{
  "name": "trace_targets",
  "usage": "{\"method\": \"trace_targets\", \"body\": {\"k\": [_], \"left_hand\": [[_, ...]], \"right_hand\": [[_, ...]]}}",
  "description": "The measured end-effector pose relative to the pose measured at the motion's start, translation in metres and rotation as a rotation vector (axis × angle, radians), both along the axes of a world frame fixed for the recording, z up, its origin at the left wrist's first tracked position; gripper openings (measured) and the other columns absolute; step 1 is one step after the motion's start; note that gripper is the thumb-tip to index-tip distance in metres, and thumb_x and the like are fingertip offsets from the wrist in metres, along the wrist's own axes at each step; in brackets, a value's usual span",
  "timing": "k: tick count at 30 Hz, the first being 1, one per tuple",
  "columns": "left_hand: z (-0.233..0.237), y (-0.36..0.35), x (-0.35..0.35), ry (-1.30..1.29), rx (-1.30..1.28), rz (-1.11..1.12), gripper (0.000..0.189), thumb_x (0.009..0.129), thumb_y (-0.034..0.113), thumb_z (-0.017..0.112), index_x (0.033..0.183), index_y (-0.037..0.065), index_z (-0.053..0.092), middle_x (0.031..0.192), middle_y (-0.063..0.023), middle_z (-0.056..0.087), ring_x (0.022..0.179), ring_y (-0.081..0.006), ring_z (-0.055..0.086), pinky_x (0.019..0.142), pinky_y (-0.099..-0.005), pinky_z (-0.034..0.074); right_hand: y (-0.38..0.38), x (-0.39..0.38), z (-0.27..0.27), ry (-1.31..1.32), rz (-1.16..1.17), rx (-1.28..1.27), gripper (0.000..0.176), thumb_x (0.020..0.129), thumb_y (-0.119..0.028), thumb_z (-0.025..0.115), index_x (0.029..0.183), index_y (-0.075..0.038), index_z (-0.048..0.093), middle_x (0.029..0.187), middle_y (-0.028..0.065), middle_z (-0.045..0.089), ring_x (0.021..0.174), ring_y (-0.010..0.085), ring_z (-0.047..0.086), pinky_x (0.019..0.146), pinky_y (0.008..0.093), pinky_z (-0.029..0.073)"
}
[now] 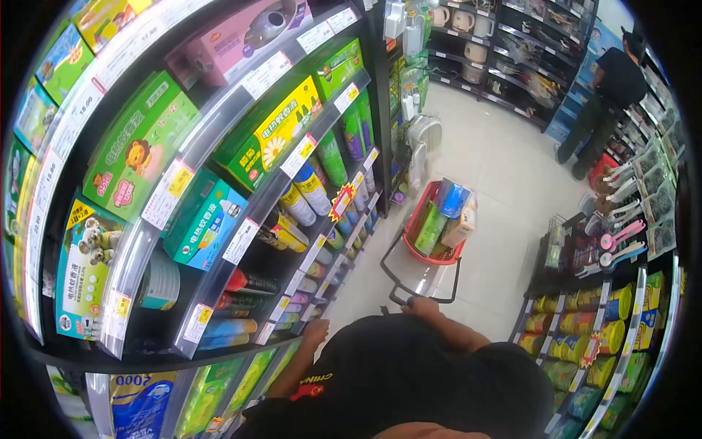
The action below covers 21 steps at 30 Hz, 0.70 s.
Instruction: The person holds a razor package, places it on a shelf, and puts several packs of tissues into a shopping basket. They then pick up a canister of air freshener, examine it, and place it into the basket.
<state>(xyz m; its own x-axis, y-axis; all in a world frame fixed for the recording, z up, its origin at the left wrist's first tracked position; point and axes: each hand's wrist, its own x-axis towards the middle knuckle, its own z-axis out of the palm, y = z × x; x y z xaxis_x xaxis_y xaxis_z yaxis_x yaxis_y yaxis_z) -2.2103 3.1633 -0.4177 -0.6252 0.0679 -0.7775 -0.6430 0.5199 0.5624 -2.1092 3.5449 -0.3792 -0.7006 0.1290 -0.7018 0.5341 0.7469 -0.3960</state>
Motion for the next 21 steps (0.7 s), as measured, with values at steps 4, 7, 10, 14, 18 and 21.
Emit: {"method": "trace_targets", "body": {"k": [4, 7, 10, 14, 18, 21], "left_hand": [[-0.012, 0.021, -0.010, 0.073, 0.102, -0.096, 0.026, 0.086, 0.030, 0.059, 0.088, 0.005, 0.064, 0.074, -0.0076, 0.061, 0.063, -0.0179, 0.060, 0.054, -0.0349, 0.048], [-0.046, 0.019, -0.011, 0.492, 0.007, -0.529, 0.019, 0.087, 0.018, 0.053, 0.081, 0.002, 0.061, 0.072, -0.0175, 0.061, 0.062, -0.0276, 0.062, 0.055, -0.0423, 0.048], [-0.001, 0.061, -0.001, 0.088, -0.186, -0.289, 0.015, 0.085, 0.013, 0.051, 0.084, 0.004, 0.064, 0.087, -0.0212, 0.065, 0.078, -0.0342, 0.064, 0.065, -0.0468, 0.049], [-0.025, 0.056, 0.028, 0.457, -0.214, -0.630, 0.019, 0.086, 0.018, 0.050, 0.088, 0.005, 0.064, 0.094, -0.0207, 0.065, 0.090, -0.0362, 0.063, 0.076, -0.0486, 0.049], [0.001, 0.066, 0.052, 0.407, -0.263, -0.690, 0.019, 0.086, 0.019, 0.051, 0.092, 0.006, 0.063, 0.093, -0.0198, 0.065, 0.094, -0.0369, 0.062, 0.080, -0.0488, 0.050], [0.017, 0.063, 0.068, 0.424, -0.243, -0.643, 0.018, 0.085, 0.018, 0.051, 0.092, 0.006, 0.063, 0.091, -0.0195, 0.065, 0.094, -0.0371, 0.063, 0.080, -0.0485, 0.050]], "right_hand": [[0.029, -0.001, -0.023, 0.010, 0.076, -0.003, 0.053, 0.087, -0.056, 0.055, 0.111, -0.010, 0.066, 0.112, 0.0171, 0.067, 0.108, 0.0344, 0.062, 0.090, 0.0456, 0.049], [0.048, -0.004, -0.027, -0.014, 0.065, -0.021, 0.054, 0.087, -0.057, 0.054, 0.110, -0.010, 0.067, 0.112, 0.0168, 0.067, 0.108, 0.0344, 0.062, 0.090, 0.0458, 0.049], [0.068, -0.004, -0.037, -0.024, 0.096, -0.039, 0.053, 0.087, -0.057, 0.053, 0.110, -0.011, 0.067, 0.112, 0.0162, 0.067, 0.109, 0.0342, 0.062, 0.091, 0.0456, 0.048], [0.084, -0.002, -0.033, -0.064, 0.168, -0.045, 0.052, 0.088, -0.055, 0.052, 0.120, -0.017, 0.062, 0.115, 0.0160, 0.066, 0.111, 0.0348, 0.061, 0.093, 0.0468, 0.047], [0.093, 0.000, -0.041, -0.057, 0.227, -0.106, 0.052, 0.088, -0.054, 0.053, 0.128, -0.020, 0.055, 0.118, 0.0156, 0.065, 0.112, 0.0361, 0.060, 0.092, 0.0488, 0.047], [0.090, -0.004, -0.030, -0.023, 0.220, -0.121, 0.063, 0.086, -0.062, 0.054, 0.112, -0.006, 0.066, 0.110, 0.0208, 0.066, 0.107, 0.0363, 0.062, 0.091, 0.0452, 0.048]]}}
